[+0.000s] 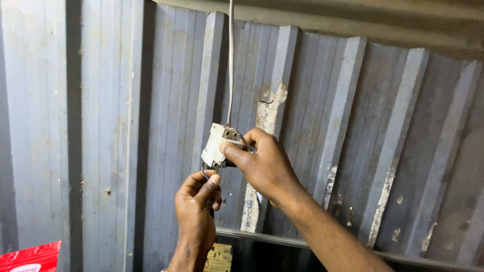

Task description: Wiring a circuit breaker by stripping wires and securing them into terminals using a screwdriver.

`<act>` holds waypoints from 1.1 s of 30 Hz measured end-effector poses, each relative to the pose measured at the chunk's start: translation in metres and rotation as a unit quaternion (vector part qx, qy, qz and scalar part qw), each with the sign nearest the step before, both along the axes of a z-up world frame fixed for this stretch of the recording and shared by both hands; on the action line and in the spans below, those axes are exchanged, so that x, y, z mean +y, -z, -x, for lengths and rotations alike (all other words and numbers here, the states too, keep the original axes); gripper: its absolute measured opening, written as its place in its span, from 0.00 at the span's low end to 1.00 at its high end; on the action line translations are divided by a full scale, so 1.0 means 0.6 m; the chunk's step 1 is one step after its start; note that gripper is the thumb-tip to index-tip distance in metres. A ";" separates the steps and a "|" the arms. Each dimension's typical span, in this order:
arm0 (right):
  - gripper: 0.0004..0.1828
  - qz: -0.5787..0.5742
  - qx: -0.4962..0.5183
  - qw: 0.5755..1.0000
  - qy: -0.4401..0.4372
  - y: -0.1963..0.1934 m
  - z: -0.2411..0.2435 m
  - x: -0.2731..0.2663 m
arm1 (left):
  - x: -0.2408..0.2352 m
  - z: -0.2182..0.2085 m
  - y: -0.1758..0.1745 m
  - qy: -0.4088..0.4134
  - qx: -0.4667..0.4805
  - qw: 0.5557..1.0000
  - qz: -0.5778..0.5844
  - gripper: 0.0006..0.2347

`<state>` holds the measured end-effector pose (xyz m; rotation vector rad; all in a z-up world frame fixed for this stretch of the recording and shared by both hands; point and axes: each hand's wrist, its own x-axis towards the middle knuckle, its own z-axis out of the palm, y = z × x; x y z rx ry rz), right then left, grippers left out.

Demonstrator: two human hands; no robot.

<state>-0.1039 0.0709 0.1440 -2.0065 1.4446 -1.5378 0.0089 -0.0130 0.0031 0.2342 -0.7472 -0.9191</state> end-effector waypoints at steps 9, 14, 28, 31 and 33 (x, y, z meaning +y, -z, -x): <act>0.23 0.028 -0.019 0.998 -0.049 0.018 0.007 -0.010 | 0.002 -0.007 0.000 0.016 0.022 1.000 -0.008 0.05; 0.10 -0.079 -0.100 0.980 -0.152 0.027 0.032 0.002 | 0.023 -0.018 -0.009 0.007 0.006 1.000 -0.026 0.06; 0.31 -0.106 -0.016 0.972 -0.210 0.128 0.102 -0.012 | 0.014 -0.026 -0.005 -0.045 0.006 0.999 0.005 0.08; 0.35 -0.118 0.076 0.986 -0.091 0.127 0.092 0.010 | 0.028 -0.025 -0.013 -0.053 0.000 0.999 -0.001 0.10; 0.31 -0.075 0.130 0.987 -0.060 0.121 0.092 0.016 | 0.054 -0.021 -0.032 -0.051 0.003 0.997 -0.055 0.11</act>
